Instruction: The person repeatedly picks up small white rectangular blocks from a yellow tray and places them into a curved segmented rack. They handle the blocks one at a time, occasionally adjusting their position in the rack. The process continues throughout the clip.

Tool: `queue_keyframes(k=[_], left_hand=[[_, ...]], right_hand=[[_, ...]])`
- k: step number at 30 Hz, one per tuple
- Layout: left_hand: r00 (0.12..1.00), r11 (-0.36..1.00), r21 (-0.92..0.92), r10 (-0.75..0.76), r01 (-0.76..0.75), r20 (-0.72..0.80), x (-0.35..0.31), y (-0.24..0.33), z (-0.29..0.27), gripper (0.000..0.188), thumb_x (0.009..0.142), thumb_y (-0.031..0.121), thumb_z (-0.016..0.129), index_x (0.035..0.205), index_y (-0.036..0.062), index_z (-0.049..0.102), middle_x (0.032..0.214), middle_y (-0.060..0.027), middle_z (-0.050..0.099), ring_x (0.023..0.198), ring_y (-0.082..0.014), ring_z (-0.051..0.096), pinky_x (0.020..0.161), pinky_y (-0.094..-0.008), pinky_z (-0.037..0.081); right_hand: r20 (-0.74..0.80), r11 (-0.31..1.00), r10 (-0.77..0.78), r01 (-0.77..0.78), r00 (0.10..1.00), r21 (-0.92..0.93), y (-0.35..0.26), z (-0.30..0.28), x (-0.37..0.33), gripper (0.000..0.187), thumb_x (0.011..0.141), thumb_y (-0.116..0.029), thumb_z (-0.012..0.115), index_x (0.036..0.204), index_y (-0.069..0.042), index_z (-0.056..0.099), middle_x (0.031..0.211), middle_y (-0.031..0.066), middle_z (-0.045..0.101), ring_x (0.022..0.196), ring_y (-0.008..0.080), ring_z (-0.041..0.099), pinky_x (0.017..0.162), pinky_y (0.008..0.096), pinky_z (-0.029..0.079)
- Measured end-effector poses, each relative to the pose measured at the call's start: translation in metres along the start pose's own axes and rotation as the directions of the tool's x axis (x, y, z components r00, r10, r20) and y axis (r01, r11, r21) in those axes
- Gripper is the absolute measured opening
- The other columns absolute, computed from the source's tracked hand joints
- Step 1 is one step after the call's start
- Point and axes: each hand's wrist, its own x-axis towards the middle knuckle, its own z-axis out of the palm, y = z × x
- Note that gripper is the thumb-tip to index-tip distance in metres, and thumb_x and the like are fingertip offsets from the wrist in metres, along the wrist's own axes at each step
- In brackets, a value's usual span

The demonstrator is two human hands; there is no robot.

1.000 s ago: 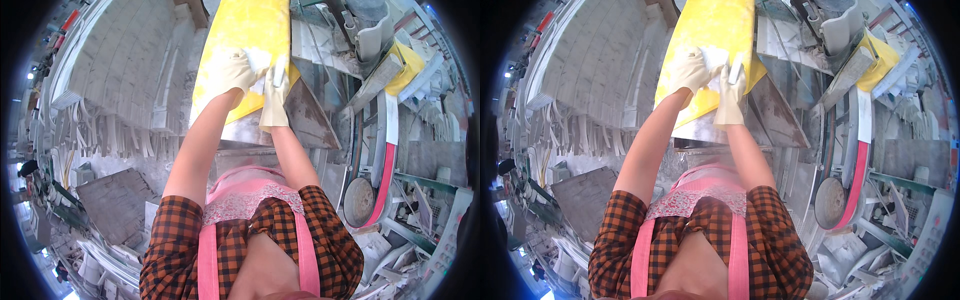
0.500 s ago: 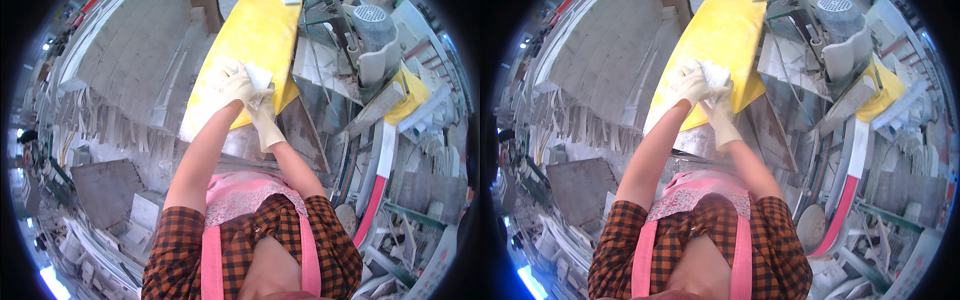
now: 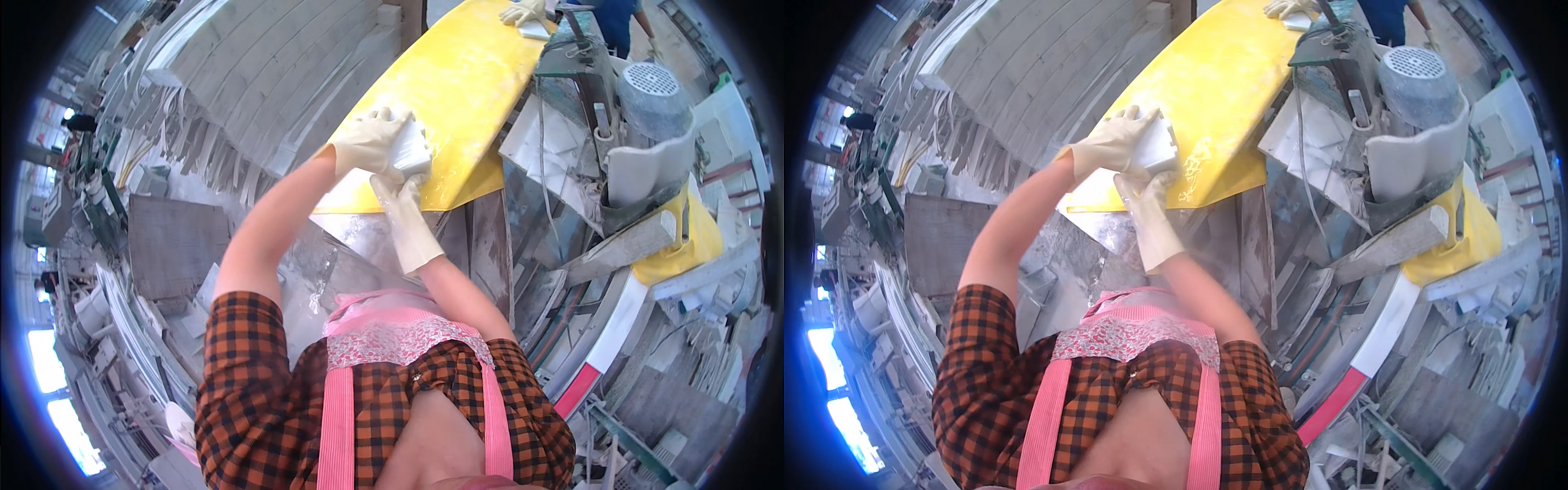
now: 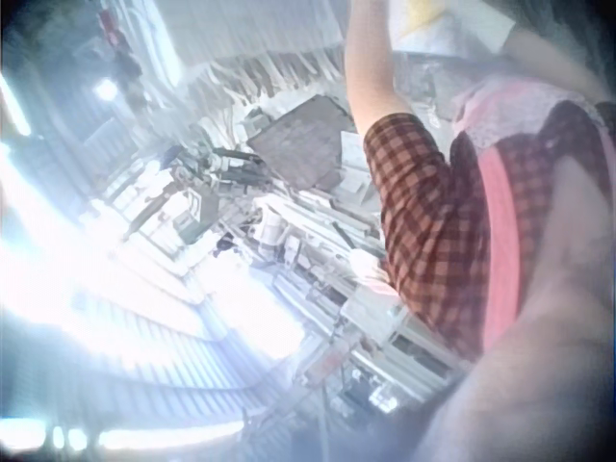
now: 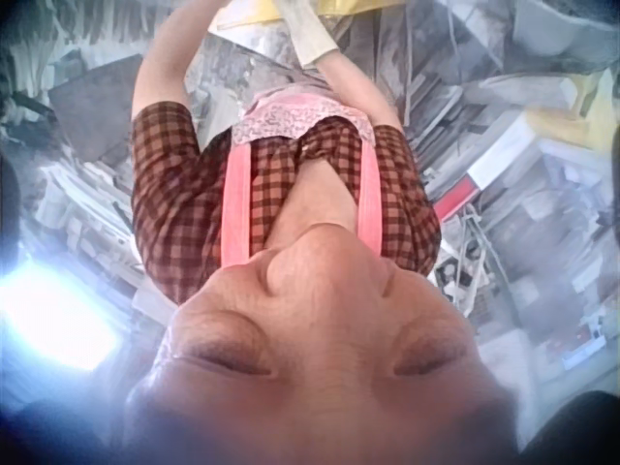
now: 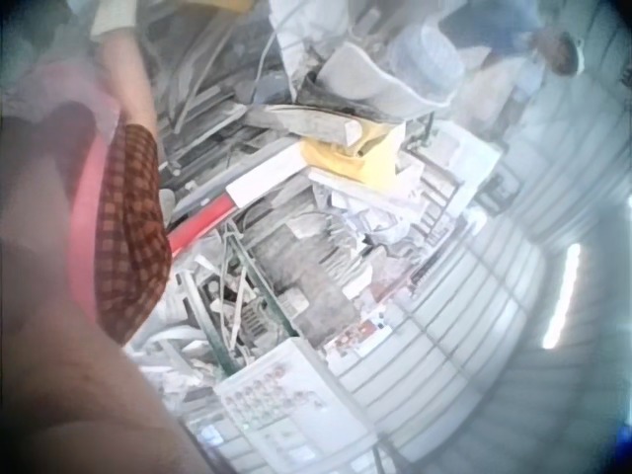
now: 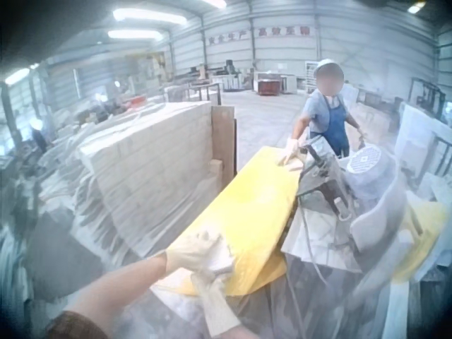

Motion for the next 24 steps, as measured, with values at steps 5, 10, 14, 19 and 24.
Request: queue_keyframes(k=[5,10,14,19,24], left_hand=[[0.986,0.992,-0.067,0.098,-0.108,-0.134,0.002,-0.037,0.021,0.123,0.067,0.056,0.083,0.162,0.0098,0.021,0.158,-0.0297,0.03,0.147,-0.0411,0.034,0.119,-0.0499,0.029],[0.874,0.402,-0.894,-0.34,-0.197,-0.346,-0.011,-0.043,0.074,0.104,0.092,0.071,0.044,0.163,0.0044,0.009,0.169,-0.0224,0.013,0.157,-0.0307,0.016,0.127,-0.0408,0.017],[0.811,-0.235,-0.936,-0.579,-0.26,-0.08,-0.009,-0.015,0.103,0.106,0.095,0.083,0.027,0.164,0.005,0.007,0.164,-0.019,0.026,0.149,-0.0276,0.031,0.12,-0.0396,0.03],[0.794,-0.289,-0.842,-0.559,-0.455,-0.237,-0.003,0.002,0.099,0.102,0.098,0.078,0.031,0.164,0.0038,0.006,0.162,-0.0196,0.032,0.146,-0.0299,0.039,0.116,-0.041,0.037],[0.775,-0.277,-0.854,-0.597,-0.441,-0.207,-0.009,0.001,0.096,0.099,0.099,0.076,0.032,0.163,0.003,0.01,0.161,-0.0204,0.033,0.146,-0.0299,0.038,0.117,-0.0405,0.036]], right_hand=[[0.139,0.431,-0.138,0.186,0.981,-0.883,-0.058,-0.03,-0.034,0.076,0.093,-0.035,0.073,0.15,0.005,0.042,0.156,0.025,0.041,0.134,0.0296,0.054,0.112,0.0383,0.044],[0.401,0.679,-0.19,0.415,0.896,-0.605,-0.143,-0.038,0.011,0.072,0.102,-0.044,0.053,0.155,0.0,0.034,0.16,0.02,0.037,0.147,0.0261,0.038,0.119,0.0388,0.035],[0.434,0.808,-0.027,0.276,0.9,-0.521,-0.119,-0.004,0.057,0.074,0.107,-0.052,0.039,0.16,-0.003,0.026,0.162,0.0183,0.034,0.151,0.0257,0.031,0.122,0.0373,0.029],[0.635,0.781,0.097,0.337,0.766,-0.526,-0.109,0.0,0.068,0.082,0.104,-0.056,0.046,0.163,-0.004,0.021,0.165,0.0188,0.029,0.155,0.0285,0.023,0.124,0.039,0.026],[0.6,0.757,0.117,0.32,0.791,-0.57,-0.111,-0.013,0.063,0.082,0.104,-0.056,0.048,0.162,-0.004,0.022,0.165,0.0191,0.03,0.154,0.0287,0.024,0.123,0.0389,0.026]])
